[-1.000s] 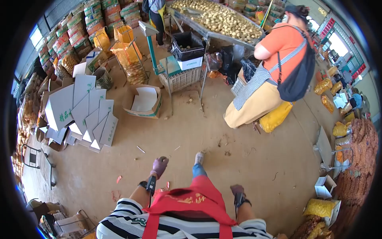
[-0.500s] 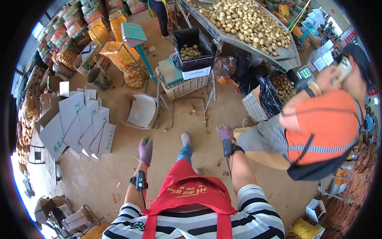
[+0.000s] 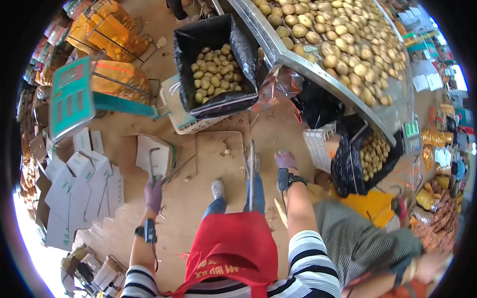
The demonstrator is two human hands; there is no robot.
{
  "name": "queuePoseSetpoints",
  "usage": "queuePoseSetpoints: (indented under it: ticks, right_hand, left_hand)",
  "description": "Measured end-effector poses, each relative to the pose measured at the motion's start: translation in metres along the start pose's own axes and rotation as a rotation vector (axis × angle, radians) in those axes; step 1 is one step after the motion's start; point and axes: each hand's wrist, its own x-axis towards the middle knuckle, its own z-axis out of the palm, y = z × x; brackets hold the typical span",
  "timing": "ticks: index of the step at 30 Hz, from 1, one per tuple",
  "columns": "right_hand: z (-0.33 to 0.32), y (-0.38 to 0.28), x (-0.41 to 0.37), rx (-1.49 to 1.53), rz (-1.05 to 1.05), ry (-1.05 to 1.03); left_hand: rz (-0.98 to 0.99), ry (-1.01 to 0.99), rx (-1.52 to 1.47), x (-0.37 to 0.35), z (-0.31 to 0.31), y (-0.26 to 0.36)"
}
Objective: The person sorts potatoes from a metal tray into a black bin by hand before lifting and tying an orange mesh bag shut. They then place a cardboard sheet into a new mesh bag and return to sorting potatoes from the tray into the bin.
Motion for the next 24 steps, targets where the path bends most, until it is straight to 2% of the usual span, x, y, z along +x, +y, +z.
queuePoseSetpoints:
  ticks: [2, 4, 6, 9, 10, 11, 12, 14, 18, 20, 24]
  right_hand:
    - [0.002, -0.007, 0.064, -0.05, -0.013, -0.024]
    - [0.008, -0.012, 0.137, -0.097, -0.046, -0.039]
    - [0.033, -0.004, 0.202, -0.141, -0.198, 0.193]
    - [0.044, -0.006, 0.291, -0.37, -0.195, 0.053]
    - [0.064, 0.007, 0.326, -0.434, -0.245, 0.127]
    - [0.119, 0.078, 0.418, -0.545, -0.513, 0.286]
    - [0.122, 0.08, 0.439, -0.548, -0.514, 0.23]
    - [0.112, 0.061, 0.442, -0.587, -0.44, 0.15]
    - [0.11, 0.055, 0.456, -0.657, -0.378, 0.107]
    - [0.11, 0.061, 0.459, -0.675, -0.366, 0.098]
    - [0.109, 0.08, 0.448, -0.653, -0.372, 0.083]
  left_hand:
    - [-0.035, 0.051, 0.016, -0.004, 0.004, 0.005]
    - [0.128, 0.2, 0.049, -0.001, 0.013, -0.007]
    - [0.327, 0.263, 0.174, 0.004, 0.013, -0.012]
    - [0.181, 0.346, 0.101, 0.001, 0.016, -0.011]
    - [0.176, 0.368, 0.153, 0.001, 0.016, -0.008]
    - [0.154, 0.368, 0.177, -0.001, 0.019, 0.0]
    - [0.135, 0.373, 0.206, -0.003, 0.019, 0.008]
    - [0.147, 0.449, 0.267, -0.004, 0.02, 0.02]
    - [0.174, 0.472, 0.361, -0.003, 0.024, 0.025]
    - [0.06, 0.448, 0.328, -0.004, 0.026, 0.033]
    - [0.129, 0.491, 0.373, -0.003, 0.028, 0.027]
